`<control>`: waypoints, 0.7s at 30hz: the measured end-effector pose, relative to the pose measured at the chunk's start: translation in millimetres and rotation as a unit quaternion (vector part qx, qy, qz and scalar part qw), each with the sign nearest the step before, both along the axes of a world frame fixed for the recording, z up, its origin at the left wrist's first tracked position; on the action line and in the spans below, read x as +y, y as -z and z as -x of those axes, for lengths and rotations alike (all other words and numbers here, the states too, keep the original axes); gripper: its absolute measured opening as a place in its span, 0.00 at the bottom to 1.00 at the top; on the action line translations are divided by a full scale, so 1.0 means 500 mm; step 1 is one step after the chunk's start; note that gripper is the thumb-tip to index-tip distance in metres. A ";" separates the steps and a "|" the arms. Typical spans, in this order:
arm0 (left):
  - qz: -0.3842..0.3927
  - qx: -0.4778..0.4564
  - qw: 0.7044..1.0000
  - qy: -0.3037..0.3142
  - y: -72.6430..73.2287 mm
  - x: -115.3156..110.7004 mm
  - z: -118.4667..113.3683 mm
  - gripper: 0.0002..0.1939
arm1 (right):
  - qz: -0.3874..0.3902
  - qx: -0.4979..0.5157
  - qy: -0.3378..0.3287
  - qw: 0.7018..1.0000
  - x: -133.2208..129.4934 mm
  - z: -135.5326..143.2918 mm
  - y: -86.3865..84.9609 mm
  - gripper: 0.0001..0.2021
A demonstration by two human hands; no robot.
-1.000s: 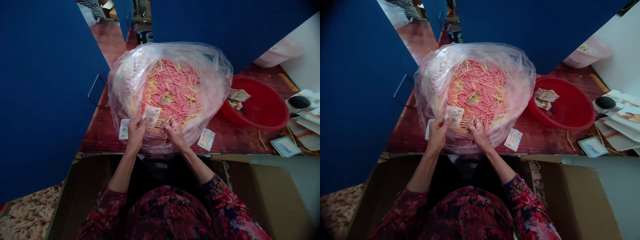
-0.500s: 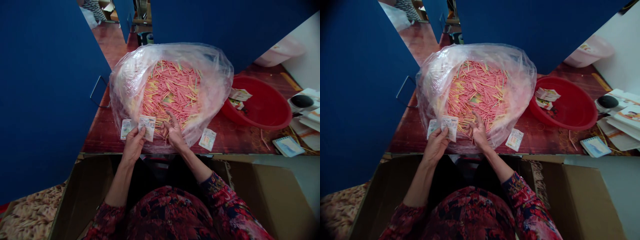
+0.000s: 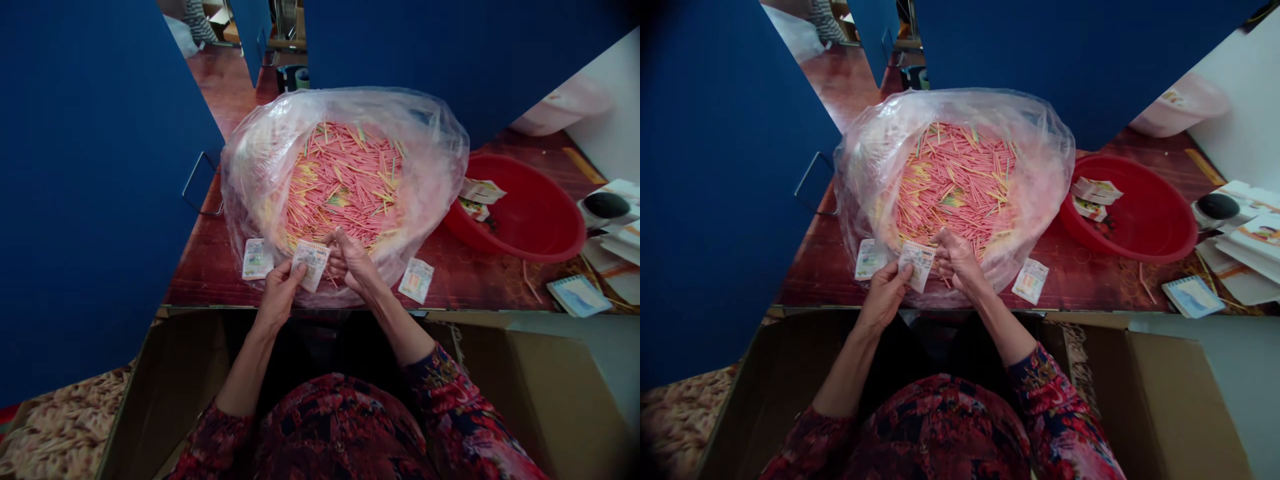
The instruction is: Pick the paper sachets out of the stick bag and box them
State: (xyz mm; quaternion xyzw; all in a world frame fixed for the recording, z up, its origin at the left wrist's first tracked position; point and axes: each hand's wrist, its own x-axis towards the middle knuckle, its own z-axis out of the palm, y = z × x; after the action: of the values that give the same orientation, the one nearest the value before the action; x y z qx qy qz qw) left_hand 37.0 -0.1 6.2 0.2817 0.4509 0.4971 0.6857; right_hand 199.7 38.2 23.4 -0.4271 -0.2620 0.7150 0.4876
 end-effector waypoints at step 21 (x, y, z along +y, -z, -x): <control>-0.098 0.233 0.967 0.018 0.015 -0.017 0.022 0.17 | 0.047 0.074 0.103 0.991 0.004 -0.007 0.000 0.17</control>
State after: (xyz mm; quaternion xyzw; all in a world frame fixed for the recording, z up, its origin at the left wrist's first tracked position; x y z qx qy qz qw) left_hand 26.0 -8.7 -1.3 0.4637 0.5421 0.4474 0.5394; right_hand 203.3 40.3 23.4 -0.4207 -0.1458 0.7019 0.5560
